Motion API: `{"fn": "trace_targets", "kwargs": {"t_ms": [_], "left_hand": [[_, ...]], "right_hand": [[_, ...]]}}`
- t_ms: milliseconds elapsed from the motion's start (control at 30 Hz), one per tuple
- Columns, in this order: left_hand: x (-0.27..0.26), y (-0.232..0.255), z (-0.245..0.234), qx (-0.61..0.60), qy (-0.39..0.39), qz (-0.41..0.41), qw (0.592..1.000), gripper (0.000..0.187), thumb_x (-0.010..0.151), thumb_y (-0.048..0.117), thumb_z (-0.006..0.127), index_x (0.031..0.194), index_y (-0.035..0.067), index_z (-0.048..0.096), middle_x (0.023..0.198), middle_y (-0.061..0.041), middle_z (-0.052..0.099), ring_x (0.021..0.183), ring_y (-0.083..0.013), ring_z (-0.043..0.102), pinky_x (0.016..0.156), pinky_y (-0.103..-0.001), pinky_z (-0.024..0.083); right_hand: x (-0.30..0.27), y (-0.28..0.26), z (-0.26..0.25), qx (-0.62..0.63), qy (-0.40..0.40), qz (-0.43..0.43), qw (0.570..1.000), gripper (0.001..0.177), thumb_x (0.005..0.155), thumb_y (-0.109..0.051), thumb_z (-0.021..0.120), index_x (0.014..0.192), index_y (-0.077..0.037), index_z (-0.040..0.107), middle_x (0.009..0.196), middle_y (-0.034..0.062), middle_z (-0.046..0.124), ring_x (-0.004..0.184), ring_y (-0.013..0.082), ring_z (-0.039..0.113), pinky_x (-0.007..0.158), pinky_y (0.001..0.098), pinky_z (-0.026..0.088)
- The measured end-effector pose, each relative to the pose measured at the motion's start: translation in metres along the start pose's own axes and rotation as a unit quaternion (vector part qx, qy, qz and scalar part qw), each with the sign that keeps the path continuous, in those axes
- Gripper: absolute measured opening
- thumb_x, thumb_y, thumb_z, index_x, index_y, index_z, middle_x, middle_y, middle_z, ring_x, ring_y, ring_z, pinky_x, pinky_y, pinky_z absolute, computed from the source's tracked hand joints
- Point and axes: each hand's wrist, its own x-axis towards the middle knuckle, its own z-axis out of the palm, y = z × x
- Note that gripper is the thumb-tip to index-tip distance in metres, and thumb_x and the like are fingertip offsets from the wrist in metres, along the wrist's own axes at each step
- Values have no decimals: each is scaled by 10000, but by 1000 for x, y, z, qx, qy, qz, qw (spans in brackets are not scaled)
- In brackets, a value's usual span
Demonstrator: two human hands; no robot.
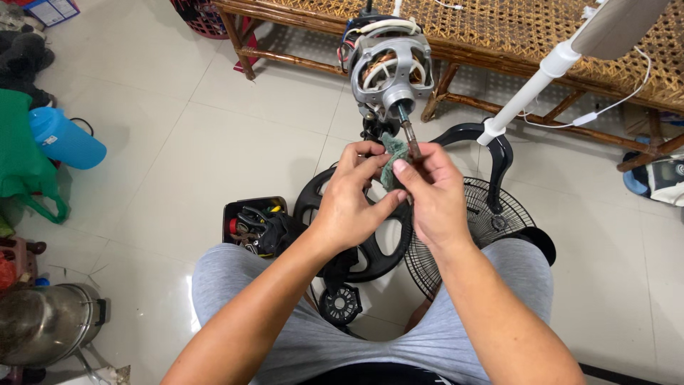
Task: The person disassembles the motor housing of an electric fan, wipes the internal components with a cloth, and reassembles the housing onto the fan shaft.
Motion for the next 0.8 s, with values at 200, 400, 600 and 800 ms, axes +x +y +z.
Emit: {"fn": "trace_targets", "kwargs": {"t_ms": [200, 400, 600, 800], "left_hand": [[13, -13, -2, 22, 117, 40, 992, 233, 974, 101, 803, 1166, 50, 681, 1217, -30, 684, 1064, -185, 696, 940, -292, 578], [66, -9, -42, -32, 153, 157, 975, 349, 1119, 96, 633, 1442, 70, 504, 1503, -85, 483, 1399, -221, 514, 1144, -311, 457], [109, 8, -60, 98, 4, 243, 965, 274, 1117, 49, 583, 1376, 97, 657, 1437, -79, 616, 1414, -291, 529, 1228, -397, 406], [106, 8, -62, 177, 14, 265, 948, 404, 1056, -2, 622, 1441, 117, 655, 1527, -48, 588, 1455, -316, 473, 1241, -445, 370]], "right_hand": [[17, -3, -13, -112, 28, -163, 980, 210, 972, 85, 706, 1143, 14, 608, 1104, 35, 610, 1011, 99, 631, 925, 236, 542], [28, -16, -6, -321, 44, -326, 888, 198, 937, 89, 769, 1098, 21, 675, 1172, 92, 591, 1044, 164, 630, 903, 281, 557], [38, -19, 15, -362, 51, -359, 859, 220, 922, 105, 753, 1105, -11, 711, 1120, 109, 618, 959, 217, 671, 812, 312, 564], [43, -15, 10, -447, 23, -409, 795, 334, 860, 151, 662, 1161, 9, 692, 1141, 144, 597, 1017, 279, 665, 846, 361, 567]]}}
